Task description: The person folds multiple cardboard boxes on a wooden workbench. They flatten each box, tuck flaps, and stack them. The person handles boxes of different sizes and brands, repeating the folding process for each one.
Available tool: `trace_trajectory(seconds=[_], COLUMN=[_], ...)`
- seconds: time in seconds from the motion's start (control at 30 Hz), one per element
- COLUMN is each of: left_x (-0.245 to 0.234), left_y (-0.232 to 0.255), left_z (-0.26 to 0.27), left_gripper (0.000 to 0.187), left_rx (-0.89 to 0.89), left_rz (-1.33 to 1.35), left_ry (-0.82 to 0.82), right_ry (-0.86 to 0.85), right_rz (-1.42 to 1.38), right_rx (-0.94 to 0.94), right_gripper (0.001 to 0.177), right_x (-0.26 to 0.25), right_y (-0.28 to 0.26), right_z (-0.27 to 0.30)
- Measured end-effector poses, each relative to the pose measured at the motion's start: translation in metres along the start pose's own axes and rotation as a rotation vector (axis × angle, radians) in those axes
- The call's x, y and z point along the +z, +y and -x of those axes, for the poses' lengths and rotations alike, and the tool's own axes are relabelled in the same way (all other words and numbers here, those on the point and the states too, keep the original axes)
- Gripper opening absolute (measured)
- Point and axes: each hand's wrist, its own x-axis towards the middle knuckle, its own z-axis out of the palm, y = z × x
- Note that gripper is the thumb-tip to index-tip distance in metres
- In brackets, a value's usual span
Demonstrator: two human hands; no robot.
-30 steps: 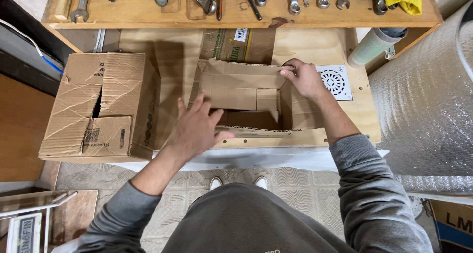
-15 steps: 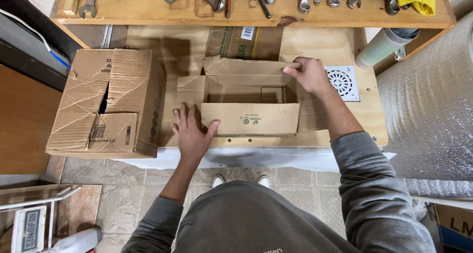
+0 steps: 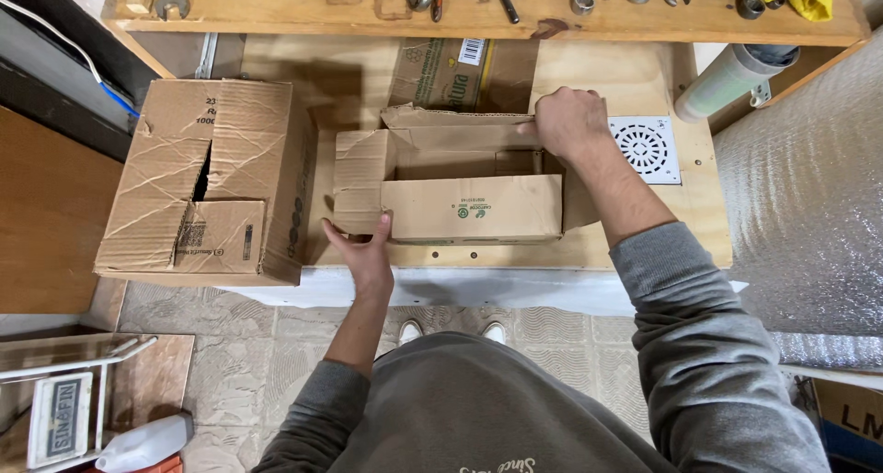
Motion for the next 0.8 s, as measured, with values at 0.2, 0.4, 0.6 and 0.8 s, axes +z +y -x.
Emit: trace_trajectory(seconds=[0.2,0.4,0.6,0.8], left_x=[0.004,0.017,0.019,0.013], left_y=[0.025,0.059,0.038,0.031], left_z=[0.004,0.022,0.028,0.011], left_gripper=[0.133,0.109,0.065,0.04], left_rx=[0.344,0.335,0.68,1.284], left_rz=[-0.265,-0.318,-0.808,-0.927], left_ry=[-0.145,-0.185,-0.219,-0.452], right_ry=[0.127,0.09,0.061,0.042], right_rz=[-0.15,-0.231,-0.295,-0.292], right_rx=[-0.154,-0.116,-0.11,-0.099], right_gripper=[0.032,0.037,0.05,0.054], right_x=[-0.035,-0.017,-0.017,-0.009], right_y=[-0.062,-0.053,-0.044,-0.04], right_z=[0.009,-0.017,-0.024,-0.037])
